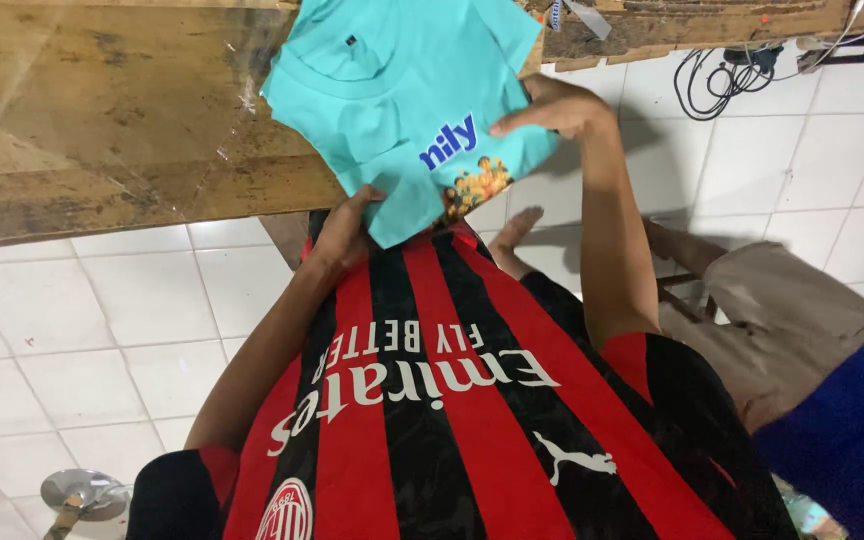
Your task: Folding t-shirts and placing them into plastic bags for packaging
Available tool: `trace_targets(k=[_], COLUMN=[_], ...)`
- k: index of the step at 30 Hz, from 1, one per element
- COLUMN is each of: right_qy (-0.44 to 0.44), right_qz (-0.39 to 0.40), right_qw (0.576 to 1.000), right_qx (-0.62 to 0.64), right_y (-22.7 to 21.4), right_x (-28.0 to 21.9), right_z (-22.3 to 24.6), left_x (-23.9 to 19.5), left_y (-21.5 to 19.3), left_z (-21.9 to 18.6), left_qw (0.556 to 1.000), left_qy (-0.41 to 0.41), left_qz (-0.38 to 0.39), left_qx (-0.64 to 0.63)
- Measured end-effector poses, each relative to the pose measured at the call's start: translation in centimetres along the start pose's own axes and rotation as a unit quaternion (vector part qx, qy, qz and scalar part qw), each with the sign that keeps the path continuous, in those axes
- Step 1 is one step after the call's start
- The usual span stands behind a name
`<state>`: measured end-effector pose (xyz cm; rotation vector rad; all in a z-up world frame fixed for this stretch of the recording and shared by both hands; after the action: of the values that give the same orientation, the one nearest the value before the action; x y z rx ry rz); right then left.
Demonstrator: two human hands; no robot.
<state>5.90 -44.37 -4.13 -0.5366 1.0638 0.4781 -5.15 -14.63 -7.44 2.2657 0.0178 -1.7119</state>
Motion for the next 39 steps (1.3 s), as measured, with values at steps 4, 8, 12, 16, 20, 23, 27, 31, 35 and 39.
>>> trace_targets(k=[4,8,12,16,20,23,27,31,35,39], right_qy=[-0.022,-0.026,0.027,0.023,0.013,0.017,-0.064,0.047,0.062,-0.022], right_qz=[0.047,0.037,-0.001,-0.012,-0.009,-0.023,-0.014,-0.017,-0.026,-0.001], right_qw=[0.999,0.992,0.998,0.981,0.98,0.987,0.985,0.968,0.971,0.937], right_qx=[0.009,0.117,0.064,0.193,0.196,0.157,0.162,0.244,0.23,0.348], right_y=[2.8,4.1,3.6,4.4,4.4,3.8,3.3,5.5,5.7,5.9], right_x=[1.8,5.8,5.1,7.2,6.6,5.0,3.8,3.4,1.3,2.4], right_z=[0.5,-1.7,-3.6,-6.5,-5.2,-4.2,-2.9,-4.4,-2.9,-3.1], left_x=[4.1,4.3,0.9,0.1,2.1,2.2,0.9,1.4,0.1,-1.8], left_y=[-2.4,-2.5,-3.0,-3.3,-3.2,-1.5,-1.3,-2.9,-1.1,-0.7], left_z=[2.6,1.4,-1.9,-2.4,-1.7,-1.4,-2.1,-0.2,-0.8,-0.9], left_qw=[0.997,0.998,0.938,0.897,0.916,0.969,0.983,0.988,0.989,0.999], left_qy=[-0.054,0.032,0.202,0.323,0.292,0.191,0.168,0.085,0.136,0.049], left_qz=[-0.006,-0.057,-0.11,-0.131,-0.152,-0.063,-0.022,-0.085,0.01,-0.002], left_qx=[-0.059,0.005,0.258,0.272,0.23,0.146,0.062,0.099,0.062,-0.016])
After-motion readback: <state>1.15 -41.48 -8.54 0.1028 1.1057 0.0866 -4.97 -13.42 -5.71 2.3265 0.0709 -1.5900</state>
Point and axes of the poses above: each hand's wrist, its own x-axis towards the middle knuckle, its own y-axis out of the palm, z = x × y, the point moved 8 cm from there along x, towards the middle knuckle, and after that the axes turned 2 degrees about x, right-handed, at the moved point
